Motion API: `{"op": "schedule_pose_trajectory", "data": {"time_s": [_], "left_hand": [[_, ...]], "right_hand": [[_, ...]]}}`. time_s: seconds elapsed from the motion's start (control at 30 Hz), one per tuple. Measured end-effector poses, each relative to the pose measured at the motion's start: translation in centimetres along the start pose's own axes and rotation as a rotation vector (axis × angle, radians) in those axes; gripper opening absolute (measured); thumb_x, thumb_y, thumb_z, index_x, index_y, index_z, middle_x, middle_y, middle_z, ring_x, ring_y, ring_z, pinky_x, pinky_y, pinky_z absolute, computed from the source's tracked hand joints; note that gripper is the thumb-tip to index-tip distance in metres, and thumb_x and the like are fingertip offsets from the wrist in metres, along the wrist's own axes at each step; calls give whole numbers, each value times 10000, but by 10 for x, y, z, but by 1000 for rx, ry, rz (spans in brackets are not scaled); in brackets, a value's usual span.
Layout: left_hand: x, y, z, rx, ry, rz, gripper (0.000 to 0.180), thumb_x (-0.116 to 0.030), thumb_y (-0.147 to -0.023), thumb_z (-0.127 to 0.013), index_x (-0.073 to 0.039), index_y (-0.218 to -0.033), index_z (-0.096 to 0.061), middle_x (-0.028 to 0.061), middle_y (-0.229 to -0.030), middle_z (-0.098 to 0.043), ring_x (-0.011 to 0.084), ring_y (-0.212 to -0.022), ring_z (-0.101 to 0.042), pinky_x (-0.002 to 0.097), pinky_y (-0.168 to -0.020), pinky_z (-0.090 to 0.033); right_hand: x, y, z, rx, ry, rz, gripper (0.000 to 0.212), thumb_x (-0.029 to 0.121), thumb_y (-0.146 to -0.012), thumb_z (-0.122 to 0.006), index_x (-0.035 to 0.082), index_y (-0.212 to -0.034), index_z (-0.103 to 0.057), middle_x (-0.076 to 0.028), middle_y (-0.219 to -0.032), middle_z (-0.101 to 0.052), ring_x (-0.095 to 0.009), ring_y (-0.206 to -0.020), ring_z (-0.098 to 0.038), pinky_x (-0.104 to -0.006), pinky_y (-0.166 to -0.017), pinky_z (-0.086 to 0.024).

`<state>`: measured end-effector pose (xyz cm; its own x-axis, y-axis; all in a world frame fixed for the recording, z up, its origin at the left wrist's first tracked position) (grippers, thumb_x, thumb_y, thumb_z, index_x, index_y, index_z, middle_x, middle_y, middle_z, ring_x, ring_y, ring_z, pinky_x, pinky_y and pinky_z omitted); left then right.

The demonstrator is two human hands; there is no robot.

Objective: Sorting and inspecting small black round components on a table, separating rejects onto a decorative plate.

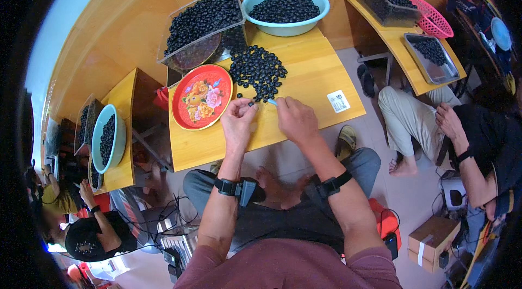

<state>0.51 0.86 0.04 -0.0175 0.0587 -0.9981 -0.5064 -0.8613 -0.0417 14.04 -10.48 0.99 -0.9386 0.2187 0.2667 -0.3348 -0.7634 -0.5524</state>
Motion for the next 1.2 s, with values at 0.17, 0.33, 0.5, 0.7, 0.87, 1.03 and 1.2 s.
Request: {"op": "schedule_pose_trajectory", "data": {"time_s": [0.17,0.33,0.5,0.7,0.87,1.03,1.2], "left_hand": [[14,7,-7,-166,-96,-156,204,48,-882,-715,22,-1082,-743,67,-980,-645,98,-813,-637,237,-716,-530],[1,14,-16,-181,-168,-276,206,39,-899,-709,28,-1104,-724,53,-955,-644,95,-795,-626,240,-733,-532],[0,14,-18,-221,-60,-196,258,49,-866,-746,24,-1122,-721,68,-948,-646,110,-765,-632,256,-702,-543],[-1,15,-19,-170,-114,-198,304,69,-839,-768,26,-1135,-711,67,-939,-647,111,-769,-644,252,-708,-552],[0,16,-20,-154,-94,-186,315,75,-828,-767,25,-1134,-712,67,-935,-644,108,-757,-637,249,-705,-552],[-2,15,-18,-158,-132,-192,318,70,-826,-767,20,-1136,-712,62,-920,-650,105,-745,-640,248,-699,-552],[-1,15,-19,-147,-140,-193,345,55,-828,-778,15,-1159,-691,55,-900,-662,100,-735,-641,247,-691,-552]], "right_hand": [[2,-1,2,-40,-9,33,51,115,-926,-603,75,-901,-582,-97,-754,-593,-299,-694,-664,-441,-583,-548],[0,1,5,-51,-10,48,59,121,-921,-619,75,-899,-590,-91,-753,-588,-287,-695,-657,-425,-586,-544],[3,2,8,-60,-38,128,71,137,-905,-649,77,-931,-621,-73,-748,-580,-262,-693,-651,-404,-579,-537],[3,2,10,-54,-24,185,78,137,-897,-653,81,-949,-633,-60,-736,-559,-242,-689,-650,-393,-572,-532],[2,3,9,-28,-10,172,67,130,-893,-642,81,-928,-615,-68,-728,-546,-247,-689,-651,-400,-571,-538],[4,0,10,-31,-35,187,74,122,-886,-643,79,-886,-582,-77,-723,-541,-258,-687,-653,-404,-569,-541],[4,0,9,-28,-37,182,72,115,-884,-644,77,-879,-583,-79,-720,-541,-263,-685,-653,-403,-566,-541]]}}
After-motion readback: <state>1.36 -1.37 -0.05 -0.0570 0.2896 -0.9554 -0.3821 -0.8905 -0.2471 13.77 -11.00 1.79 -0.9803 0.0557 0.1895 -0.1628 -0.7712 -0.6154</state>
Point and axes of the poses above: each hand's wrist, its own y-axis away from the middle knuckle, its own z-axis out of the back of the hand, x = y × z, the point moved 1 cm from there along -y, towards the middle knuckle
